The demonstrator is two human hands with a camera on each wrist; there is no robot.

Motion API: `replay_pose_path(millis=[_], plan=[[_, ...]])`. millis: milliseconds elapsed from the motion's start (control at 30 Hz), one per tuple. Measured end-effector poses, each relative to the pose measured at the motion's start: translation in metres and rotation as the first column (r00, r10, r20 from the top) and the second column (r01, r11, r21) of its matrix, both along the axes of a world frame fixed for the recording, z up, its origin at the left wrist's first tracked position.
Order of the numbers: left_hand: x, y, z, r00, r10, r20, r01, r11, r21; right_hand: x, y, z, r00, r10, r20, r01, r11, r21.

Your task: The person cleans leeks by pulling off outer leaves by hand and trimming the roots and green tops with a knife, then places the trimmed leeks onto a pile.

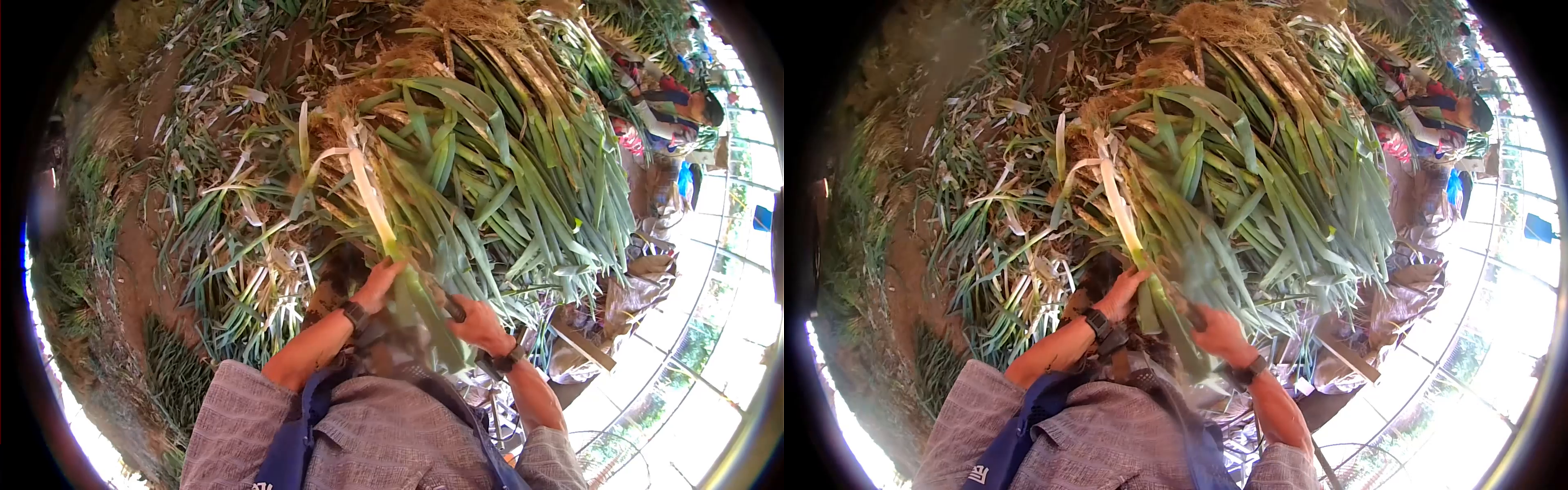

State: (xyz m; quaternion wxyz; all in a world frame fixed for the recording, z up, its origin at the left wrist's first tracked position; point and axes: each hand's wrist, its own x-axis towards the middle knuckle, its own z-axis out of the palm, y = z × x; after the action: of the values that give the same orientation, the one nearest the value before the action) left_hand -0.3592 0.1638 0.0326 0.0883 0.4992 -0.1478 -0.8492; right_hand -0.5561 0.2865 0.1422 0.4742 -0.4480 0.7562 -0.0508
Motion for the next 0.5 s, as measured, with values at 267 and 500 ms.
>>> replay_pose_path(millis=[267, 500], plan=[[0.009, 0.048, 0.024, 0.945, -0.28, -0.169, 0.295, 0.953, 0.073, 0.008, 0.01, -0.028, 0.993, -0.073, 0.091, 0.082, 0.991, -0.105], [0.014, 0.027, 0.024, 0.833, -0.546, -0.091, 0.528, 0.832, -0.17, 0.014, 0.01, -0.069, 0.911, -0.221, 0.349, 0.227, 0.974, 0.025]])
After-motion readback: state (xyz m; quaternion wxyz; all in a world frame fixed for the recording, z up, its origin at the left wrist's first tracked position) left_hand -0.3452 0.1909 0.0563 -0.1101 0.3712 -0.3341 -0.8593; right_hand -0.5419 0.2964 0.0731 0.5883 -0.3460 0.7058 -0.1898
